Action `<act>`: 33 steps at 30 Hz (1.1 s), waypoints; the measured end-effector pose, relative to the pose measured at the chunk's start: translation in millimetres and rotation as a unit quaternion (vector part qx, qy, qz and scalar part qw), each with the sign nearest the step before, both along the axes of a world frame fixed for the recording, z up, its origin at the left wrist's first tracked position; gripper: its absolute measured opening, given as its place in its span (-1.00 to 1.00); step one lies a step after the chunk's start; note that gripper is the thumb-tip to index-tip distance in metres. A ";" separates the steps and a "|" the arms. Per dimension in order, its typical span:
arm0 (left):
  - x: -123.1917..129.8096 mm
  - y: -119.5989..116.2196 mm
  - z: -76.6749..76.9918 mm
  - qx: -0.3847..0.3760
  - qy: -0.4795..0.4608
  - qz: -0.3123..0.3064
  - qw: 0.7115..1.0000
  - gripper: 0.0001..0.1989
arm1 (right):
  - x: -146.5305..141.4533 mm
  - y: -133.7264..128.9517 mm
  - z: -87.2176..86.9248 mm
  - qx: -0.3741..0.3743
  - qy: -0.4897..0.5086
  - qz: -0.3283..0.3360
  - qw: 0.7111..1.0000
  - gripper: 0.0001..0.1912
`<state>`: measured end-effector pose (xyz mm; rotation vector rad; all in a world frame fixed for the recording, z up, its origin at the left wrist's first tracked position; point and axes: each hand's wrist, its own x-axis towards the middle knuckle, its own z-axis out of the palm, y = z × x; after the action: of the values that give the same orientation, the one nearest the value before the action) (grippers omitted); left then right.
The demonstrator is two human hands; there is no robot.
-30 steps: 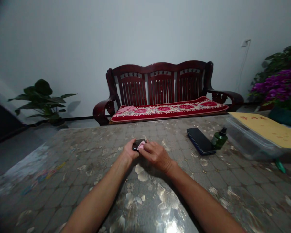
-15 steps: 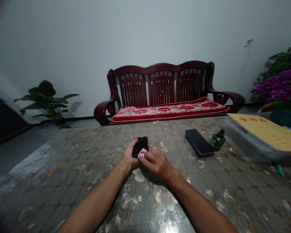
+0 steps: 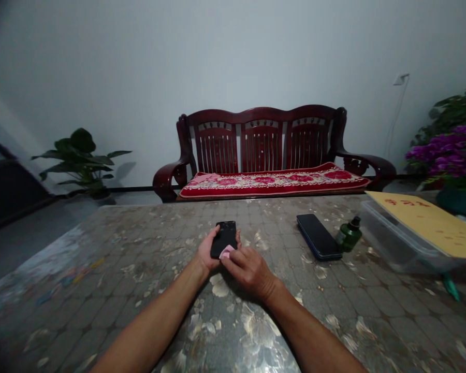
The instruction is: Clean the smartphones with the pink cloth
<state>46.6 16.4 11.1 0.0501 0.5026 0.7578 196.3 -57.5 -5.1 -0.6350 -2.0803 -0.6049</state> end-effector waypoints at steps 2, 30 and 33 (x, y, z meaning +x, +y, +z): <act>2.2 2.3 -1.7 0.002 0.010 0.006 1.000 -0.49 | 0.4 0.5 -2.6 -0.004 0.008 -0.006 1.000 -0.70; 8.9 10.2 -35.1 0.088 0.260 -0.011 0.962 -0.70 | -2.2 29.8 -32.2 -0.429 0.647 0.003 0.630 -0.71; 13.6 5.7 -37.6 0.110 0.302 -0.002 0.947 -0.73 | -7.1 28.6 -28.8 -0.431 0.651 0.006 0.625 -0.70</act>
<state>60.2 22.2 -26.6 0.5038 0.9963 0.7880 189.2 -28.9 -33.9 -1.1039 -0.7755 0.8368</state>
